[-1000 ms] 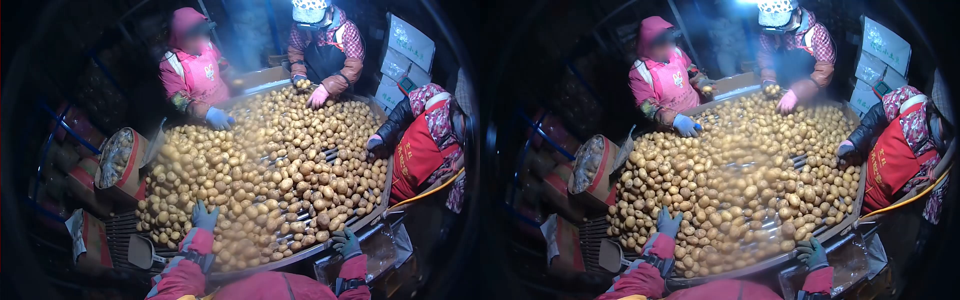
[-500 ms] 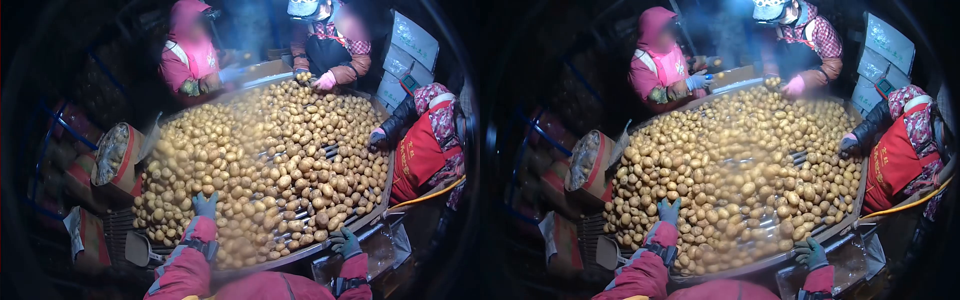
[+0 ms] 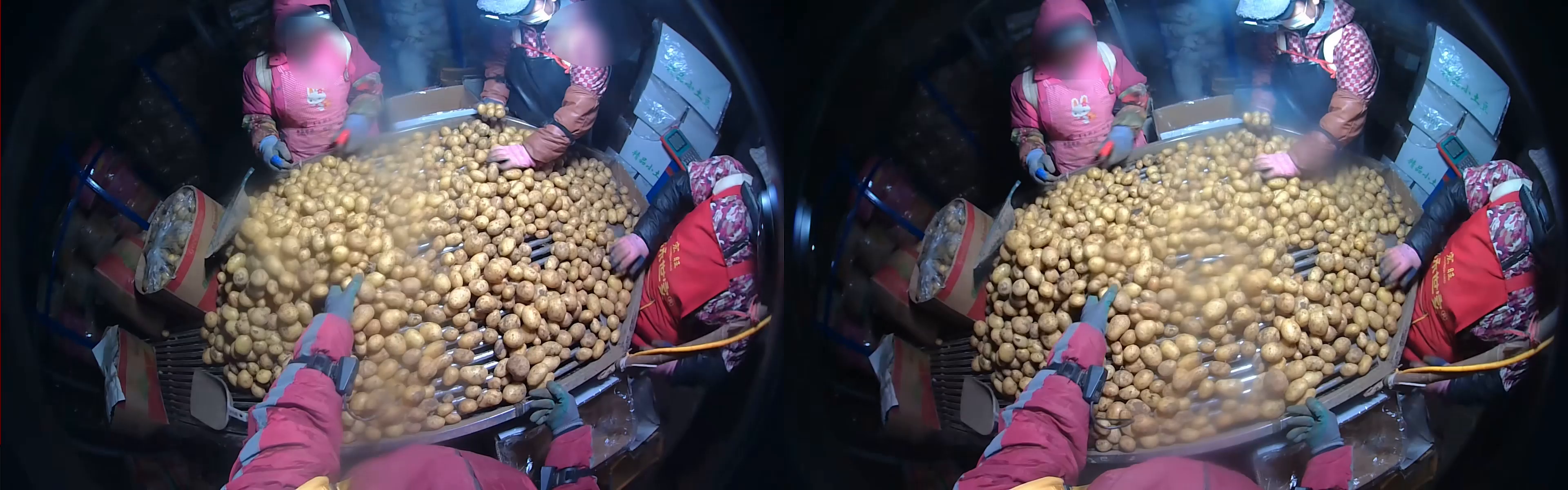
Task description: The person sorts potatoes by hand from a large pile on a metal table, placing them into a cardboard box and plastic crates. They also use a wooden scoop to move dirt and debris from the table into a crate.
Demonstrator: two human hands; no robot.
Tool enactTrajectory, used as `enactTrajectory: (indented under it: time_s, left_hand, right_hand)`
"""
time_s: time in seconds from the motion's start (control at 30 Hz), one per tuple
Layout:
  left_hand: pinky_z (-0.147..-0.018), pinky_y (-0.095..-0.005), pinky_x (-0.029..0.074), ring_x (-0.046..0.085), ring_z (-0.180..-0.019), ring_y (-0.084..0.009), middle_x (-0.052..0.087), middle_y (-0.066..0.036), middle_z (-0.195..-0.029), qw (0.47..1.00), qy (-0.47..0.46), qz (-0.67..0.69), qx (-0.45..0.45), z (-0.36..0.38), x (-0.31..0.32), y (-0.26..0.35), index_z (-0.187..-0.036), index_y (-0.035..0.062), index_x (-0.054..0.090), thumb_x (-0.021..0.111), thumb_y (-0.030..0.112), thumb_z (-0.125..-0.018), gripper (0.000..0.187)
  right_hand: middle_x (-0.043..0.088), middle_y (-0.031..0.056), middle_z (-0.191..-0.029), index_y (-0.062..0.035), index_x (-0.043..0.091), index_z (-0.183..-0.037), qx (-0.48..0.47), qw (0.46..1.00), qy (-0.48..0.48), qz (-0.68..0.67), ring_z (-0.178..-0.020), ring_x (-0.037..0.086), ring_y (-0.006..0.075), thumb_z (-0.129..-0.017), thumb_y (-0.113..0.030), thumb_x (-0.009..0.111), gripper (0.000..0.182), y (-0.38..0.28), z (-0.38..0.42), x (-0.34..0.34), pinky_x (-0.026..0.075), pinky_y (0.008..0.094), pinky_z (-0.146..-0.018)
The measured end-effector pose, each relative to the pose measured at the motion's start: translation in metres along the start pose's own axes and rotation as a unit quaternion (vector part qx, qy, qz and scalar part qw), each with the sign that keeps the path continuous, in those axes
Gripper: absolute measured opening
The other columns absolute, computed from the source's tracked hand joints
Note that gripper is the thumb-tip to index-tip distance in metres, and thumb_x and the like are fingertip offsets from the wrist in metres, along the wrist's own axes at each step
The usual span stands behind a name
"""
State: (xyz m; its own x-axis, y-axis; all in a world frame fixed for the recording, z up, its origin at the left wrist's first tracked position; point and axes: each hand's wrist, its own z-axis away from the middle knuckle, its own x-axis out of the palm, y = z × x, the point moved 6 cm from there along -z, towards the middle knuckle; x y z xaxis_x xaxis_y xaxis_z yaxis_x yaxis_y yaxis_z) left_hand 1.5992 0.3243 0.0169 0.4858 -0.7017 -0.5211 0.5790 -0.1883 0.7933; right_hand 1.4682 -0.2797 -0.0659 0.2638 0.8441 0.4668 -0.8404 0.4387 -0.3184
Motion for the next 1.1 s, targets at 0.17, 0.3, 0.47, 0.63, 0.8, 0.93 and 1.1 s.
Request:
enactTrajectory:
  time_s: [0.17, 0.3, 0.47, 0.63, 0.8, 0.93, 1.1]
  left_hand:
    - [-0.108, -0.0443, 0.043, 0.054, -0.126, -0.0354, 0.054, -0.024, -0.140, 0.996, 0.038, -0.047, 0.067, -0.026, 0.034, 0.032, -0.150, -0.0015, 0.040, 0.074, 0.067, -0.077, 0.106]
    - [-0.114, -0.0465, 0.038, 0.046, -0.137, -0.0411, 0.046, -0.029, -0.149, 0.989, 0.055, -0.070, 0.117, -0.073, 0.055, 0.030, -0.147, -0.0048, 0.045, 0.076, 0.070, -0.072, 0.110]
    - [-0.103, -0.0379, 0.048, 0.054, -0.126, -0.0268, 0.047, -0.022, -0.147, 0.979, -0.096, 0.115, 0.136, -0.051, 0.090, 0.091, -0.157, 0.0005, 0.029, 0.081, 0.042, -0.083, 0.098]
    - [-0.109, -0.0367, 0.043, 0.047, -0.137, -0.0321, 0.036, -0.023, -0.157, 0.973, -0.152, 0.054, 0.167, -0.058, 0.120, 0.108, -0.162, 0.0080, 0.014, 0.081, 0.040, -0.084, 0.108]
    - [-0.103, -0.0350, 0.047, 0.051, -0.130, -0.0276, 0.045, -0.020, -0.150, 0.963, -0.218, 0.040, 0.151, -0.023, 0.133, 0.117, -0.161, 0.0105, 0.020, 0.080, 0.034, -0.084, 0.101]
    - [-0.111, -0.0376, 0.041, 0.045, -0.137, -0.0315, 0.043, -0.021, -0.151, 0.926, -0.294, -0.093, 0.219, 0.022, 0.150, 0.129, -0.160, 0.0135, 0.027, 0.079, 0.047, -0.081, 0.100]
    - [-0.119, -0.0403, 0.035, 0.033, -0.148, -0.0382, 0.024, -0.028, -0.162, 0.903, -0.316, -0.143, 0.252, 0.070, 0.150, 0.107, -0.161, 0.0167, 0.028, 0.082, 0.054, -0.075, 0.108]
  right_hand:
    - [0.071, 0.0205, -0.083, 0.0108, 0.061, -0.117, -0.011, 0.996, 0.048, 0.076, -0.054, 0.065, 0.0331, -0.103, -0.047, 0.047, 0.061, -0.006, 0.016, 0.021, 0.055, 0.0386, -0.047]
    - [0.071, 0.0217, -0.082, 0.0101, 0.061, -0.118, -0.007, 0.995, 0.046, 0.087, -0.057, 0.068, 0.0366, -0.104, -0.048, 0.045, 0.062, -0.004, 0.010, 0.012, 0.057, 0.0385, -0.047]
    - [0.071, 0.0212, -0.081, 0.0099, 0.060, -0.118, 0.018, 0.998, 0.042, 0.033, -0.056, 0.068, 0.0355, -0.105, -0.047, 0.042, 0.061, -0.004, 0.011, 0.018, 0.057, 0.0375, -0.047]
    - [0.071, 0.0220, -0.079, 0.0116, 0.062, -0.114, -0.009, 0.995, 0.067, 0.073, -0.053, 0.067, 0.0354, -0.104, -0.047, 0.045, 0.062, -0.008, 0.015, 0.025, 0.056, 0.0370, -0.046]
    - [0.071, 0.0214, -0.079, 0.0108, 0.064, -0.111, -0.024, 0.991, 0.087, 0.102, -0.052, 0.067, 0.0335, -0.103, -0.045, 0.047, 0.059, -0.010, 0.016, 0.028, 0.055, 0.0356, -0.045]
    - [0.071, 0.0204, -0.079, 0.0094, 0.065, -0.110, -0.028, 0.986, 0.106, 0.124, -0.051, 0.066, 0.0328, -0.103, -0.046, 0.048, 0.058, -0.009, 0.019, 0.028, 0.055, 0.0353, -0.044]
    - [0.072, 0.0179, -0.082, 0.0063, 0.066, -0.109, -0.035, 0.988, 0.094, 0.119, -0.052, 0.067, 0.0314, -0.103, -0.045, 0.048, 0.055, -0.009, 0.015, 0.029, 0.055, 0.0335, -0.044]
